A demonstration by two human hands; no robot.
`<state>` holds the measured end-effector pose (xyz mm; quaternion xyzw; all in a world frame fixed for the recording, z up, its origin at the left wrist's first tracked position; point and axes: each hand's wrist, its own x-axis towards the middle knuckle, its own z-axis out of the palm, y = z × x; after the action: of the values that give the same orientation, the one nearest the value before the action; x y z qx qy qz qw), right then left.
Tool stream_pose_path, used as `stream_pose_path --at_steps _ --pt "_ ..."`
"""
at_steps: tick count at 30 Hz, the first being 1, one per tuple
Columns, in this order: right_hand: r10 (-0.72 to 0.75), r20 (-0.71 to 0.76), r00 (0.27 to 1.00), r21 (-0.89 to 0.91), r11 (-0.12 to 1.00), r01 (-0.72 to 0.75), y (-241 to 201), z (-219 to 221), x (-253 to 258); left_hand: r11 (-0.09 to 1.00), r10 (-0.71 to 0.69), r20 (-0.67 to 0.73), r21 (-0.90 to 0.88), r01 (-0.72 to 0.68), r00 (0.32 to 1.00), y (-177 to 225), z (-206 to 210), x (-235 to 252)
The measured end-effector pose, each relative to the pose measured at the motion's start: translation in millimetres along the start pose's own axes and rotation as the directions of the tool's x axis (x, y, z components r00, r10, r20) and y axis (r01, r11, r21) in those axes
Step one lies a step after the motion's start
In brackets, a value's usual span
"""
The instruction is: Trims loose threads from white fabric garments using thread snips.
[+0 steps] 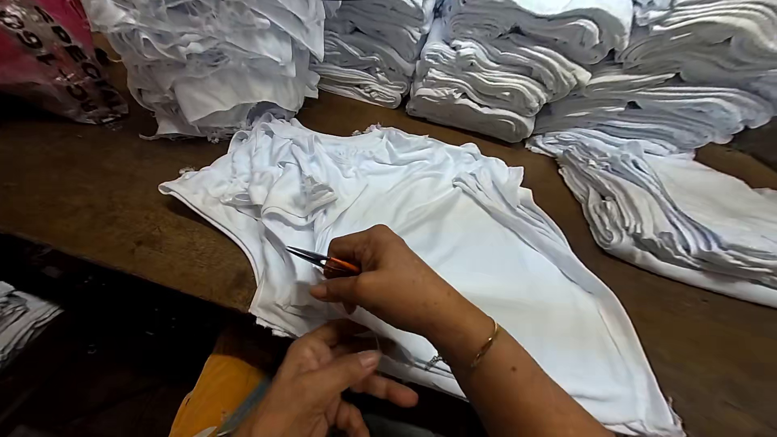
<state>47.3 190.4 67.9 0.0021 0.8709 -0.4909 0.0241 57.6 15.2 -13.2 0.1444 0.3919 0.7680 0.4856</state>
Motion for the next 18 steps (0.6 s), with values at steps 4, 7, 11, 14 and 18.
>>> stream_pose_path --at_steps 4,7,11,14,18 --pt "-0.009 0.039 0.999 0.074 0.997 0.006 -2.1 -0.7 1.5 0.993 -0.119 0.017 -0.018 0.119 0.993 -14.0 6.7 14.3" --pt "0.033 0.069 0.997 0.174 0.984 -0.044 -4.0 -1.9 2.3 0.976 -0.185 0.157 0.145 0.163 0.97 -23.6 -0.1 12.2" --pt "0.027 0.065 0.998 0.223 0.974 -0.041 -5.8 -10.8 -3.9 0.319 0.11 0.23 0.913 -0.253 0.967 -8.5 -7.6 -17.9" --pt "-0.013 0.046 0.999 0.293 0.956 -0.001 -7.1 -21.3 -8.6 0.019 0.395 0.175 0.98 -0.198 0.902 27.9 -6.9 -35.1" --pt "0.009 0.038 0.999 0.336 0.941 -0.021 -16.1 -26.9 -7.2 0.479 0.45 0.026 0.837 -0.266 0.892 36.6 12.8 -24.4"
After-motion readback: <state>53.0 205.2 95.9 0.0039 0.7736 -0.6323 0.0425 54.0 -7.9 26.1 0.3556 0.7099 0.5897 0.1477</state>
